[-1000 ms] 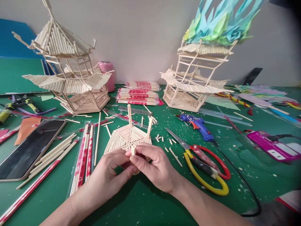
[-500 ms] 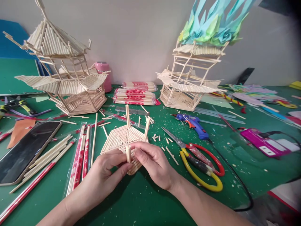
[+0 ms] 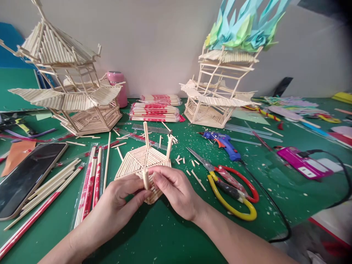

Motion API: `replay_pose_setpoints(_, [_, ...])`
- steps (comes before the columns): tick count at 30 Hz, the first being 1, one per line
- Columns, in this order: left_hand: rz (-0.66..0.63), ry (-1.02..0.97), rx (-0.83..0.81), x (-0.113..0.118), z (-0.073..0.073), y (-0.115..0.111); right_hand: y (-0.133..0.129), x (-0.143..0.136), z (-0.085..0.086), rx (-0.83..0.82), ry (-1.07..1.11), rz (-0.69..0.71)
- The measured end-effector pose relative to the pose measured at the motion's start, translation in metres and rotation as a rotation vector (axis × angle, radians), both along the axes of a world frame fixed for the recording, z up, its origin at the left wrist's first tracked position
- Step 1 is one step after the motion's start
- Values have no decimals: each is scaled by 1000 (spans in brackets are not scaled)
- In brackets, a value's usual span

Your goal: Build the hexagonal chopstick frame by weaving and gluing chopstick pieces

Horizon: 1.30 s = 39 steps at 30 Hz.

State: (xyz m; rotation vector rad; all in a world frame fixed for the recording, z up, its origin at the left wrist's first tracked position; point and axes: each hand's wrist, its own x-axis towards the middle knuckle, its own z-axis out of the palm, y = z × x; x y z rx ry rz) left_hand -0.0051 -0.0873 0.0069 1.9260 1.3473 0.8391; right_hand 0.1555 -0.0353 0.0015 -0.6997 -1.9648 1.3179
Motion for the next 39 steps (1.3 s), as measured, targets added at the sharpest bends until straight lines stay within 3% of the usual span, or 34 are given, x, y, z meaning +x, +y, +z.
replay_pose_setpoints(18, [2, 16, 63, -1, -3, 0, 0, -2, -2, 18, -5, -60])
replay_pose_setpoints(39, [-24, -13, -11, 0, 0, -1, 0, -2, 1, 18, 18, -45])
